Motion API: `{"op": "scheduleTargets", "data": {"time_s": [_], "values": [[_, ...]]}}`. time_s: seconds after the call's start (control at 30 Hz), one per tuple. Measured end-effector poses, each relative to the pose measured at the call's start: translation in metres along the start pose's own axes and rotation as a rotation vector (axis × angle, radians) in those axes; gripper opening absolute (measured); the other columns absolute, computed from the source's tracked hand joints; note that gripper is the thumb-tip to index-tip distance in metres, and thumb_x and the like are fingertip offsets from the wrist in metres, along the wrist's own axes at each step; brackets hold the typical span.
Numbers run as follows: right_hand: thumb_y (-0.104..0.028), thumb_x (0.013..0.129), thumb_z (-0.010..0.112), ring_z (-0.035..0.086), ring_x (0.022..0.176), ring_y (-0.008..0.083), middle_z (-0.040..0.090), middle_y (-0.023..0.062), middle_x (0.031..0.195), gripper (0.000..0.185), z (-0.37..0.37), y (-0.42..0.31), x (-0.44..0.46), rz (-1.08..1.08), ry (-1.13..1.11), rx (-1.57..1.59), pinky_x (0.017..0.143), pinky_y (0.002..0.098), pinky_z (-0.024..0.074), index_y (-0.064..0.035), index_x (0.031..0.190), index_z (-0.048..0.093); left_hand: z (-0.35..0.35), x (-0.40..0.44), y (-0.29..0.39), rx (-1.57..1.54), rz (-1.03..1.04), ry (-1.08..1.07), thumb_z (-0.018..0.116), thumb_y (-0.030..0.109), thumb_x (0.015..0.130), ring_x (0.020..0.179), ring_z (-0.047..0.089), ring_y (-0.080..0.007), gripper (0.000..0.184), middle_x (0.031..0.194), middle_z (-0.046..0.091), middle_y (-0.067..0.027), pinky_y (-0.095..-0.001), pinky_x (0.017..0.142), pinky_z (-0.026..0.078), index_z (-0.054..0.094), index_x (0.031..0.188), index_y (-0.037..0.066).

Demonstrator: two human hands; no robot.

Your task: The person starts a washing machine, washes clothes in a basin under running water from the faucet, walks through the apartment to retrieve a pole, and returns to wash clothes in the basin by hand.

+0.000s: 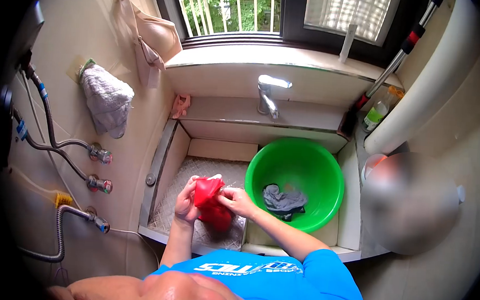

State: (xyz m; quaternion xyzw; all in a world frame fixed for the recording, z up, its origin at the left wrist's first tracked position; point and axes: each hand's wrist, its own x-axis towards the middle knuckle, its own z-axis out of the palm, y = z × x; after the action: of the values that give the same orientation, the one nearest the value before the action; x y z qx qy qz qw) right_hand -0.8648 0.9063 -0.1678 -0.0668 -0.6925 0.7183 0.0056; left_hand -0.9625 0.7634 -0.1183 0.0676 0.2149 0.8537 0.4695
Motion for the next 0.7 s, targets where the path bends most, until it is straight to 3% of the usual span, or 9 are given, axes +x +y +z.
{"op": "scheduleTargets", "data": {"time_s": [0.07,0.2,0.33,0.4,0.47,0.57,0.6,0.63,0.7], "values": [[-0.019,0.086,0.054,0.047,0.062,0.0043,0.052,-0.0028,0.066,0.024,-0.004,-0.008,0.001,0.009,0.127,-0.044,0.056,0.0220,0.0399,-0.0014,0.070,0.054,0.002,0.007,0.010,0.057,0.005,-0.020,0.038,0.010,0.088,0.101,0.052,-0.0295,0.014,0.108,0.052,-0.0190,-0.0412,0.090,0.041,0.045,0.100,0.004],[-0.018,0.085,0.055,0.043,0.057,0.0024,0.050,-0.0041,0.062,0.023,-0.024,-0.052,0.025,-0.350,0.398,0.037,0.052,0.0198,0.0369,-0.0021,0.069,0.055,0.007,0.035,0.046,0.222,0.198,-0.015,0.039,0.011,0.088,0.093,0.055,-0.0244,0.012,0.099,0.055,-0.0135,-0.0397,0.085,0.043,0.044,0.096,0.004],[-0.017,0.085,0.054,0.044,0.061,0.0032,0.050,-0.0051,0.064,0.019,-0.016,-0.104,0.023,-0.421,0.361,0.251,0.055,0.0201,0.0379,-0.0019,0.073,0.055,0.056,0.034,0.071,0.357,0.278,-0.080,0.039,0.011,0.089,0.090,0.056,-0.0201,0.013,0.095,0.056,-0.0112,-0.0351,0.084,0.044,0.045,0.098,0.003],[-0.016,0.084,0.055,0.047,0.064,0.0047,0.054,-0.0039,0.070,0.017,-0.011,-0.096,0.013,-0.472,0.337,0.060,0.059,0.0209,0.0404,-0.0016,0.077,0.057,0.044,0.030,0.069,0.418,0.176,-0.060,0.039,0.010,0.088,0.091,0.056,-0.0184,0.014,0.095,0.056,-0.0103,-0.0335,0.084,0.044,0.045,0.096,0.001],[-0.016,0.081,0.057,0.045,0.059,0.0056,0.049,0.0020,0.059,0.020,-0.006,-0.057,0.002,-0.367,0.297,-0.156,0.053,0.0245,0.0387,-0.0012,0.069,0.054,-0.007,0.021,0.057,0.523,0.003,0.048,0.041,0.012,0.086,0.083,0.056,-0.0164,0.013,0.087,0.056,-0.0076,-0.0302,0.077,0.045,0.047,0.093,0.003],[-0.016,0.074,0.062,0.058,0.063,0.0268,0.059,0.0126,0.069,0.015,-0.004,0.039,-0.024,-0.191,-0.028,-0.576,0.058,0.0367,0.0450,-0.0021,0.073,0.058,-0.141,-0.020,0.028,0.963,-0.118,0.322,0.050,0.010,0.083,0.068,0.050,-0.0100,0.007,0.074,0.053,-0.0019,-0.0239,0.064,0.042,0.049,0.088,0.005],[-0.016,0.071,0.064,0.060,0.067,0.0246,0.061,0.0117,0.073,0.017,-0.004,0.055,-0.036,-0.252,-0.060,-0.515,0.063,0.0350,0.0472,-0.0018,0.081,0.059,-0.169,-0.031,0.021,1.254,-0.134,0.436,0.053,0.009,0.083,0.065,0.047,-0.0080,0.006,0.071,0.051,-0.0004,-0.0219,0.060,0.040,0.049,0.086,0.005],[-0.015,0.070,0.065,0.060,0.068,0.0226,0.062,0.0115,0.074,0.017,-0.008,0.060,-0.046,-0.211,0.006,-0.393,0.062,0.0336,0.0477,-0.0021,0.080,0.060,-0.154,-0.030,0.016,1.273,-0.176,0.408,0.053,0.009,0.083,0.065,0.047,-0.0080,0.006,0.071,0.051,-0.0004,-0.0219,0.060,0.040,0.049,0.086,0.005],[-0.014,0.071,0.064,0.061,0.069,0.0190,0.063,0.0103,0.076,0.015,-0.028,0.052,-0.066,-0.109,0.151,-0.194,0.063,0.0312,0.0487,-0.0028,0.081,0.061,-0.125,-0.046,0.006,1.056,0.101,0.542,0.056,0.008,0.082,0.066,0.045,-0.0062,0.009,0.072,0.051,0.0005,-0.0196,0.059,0.039,0.049,0.085,0.005]]}}
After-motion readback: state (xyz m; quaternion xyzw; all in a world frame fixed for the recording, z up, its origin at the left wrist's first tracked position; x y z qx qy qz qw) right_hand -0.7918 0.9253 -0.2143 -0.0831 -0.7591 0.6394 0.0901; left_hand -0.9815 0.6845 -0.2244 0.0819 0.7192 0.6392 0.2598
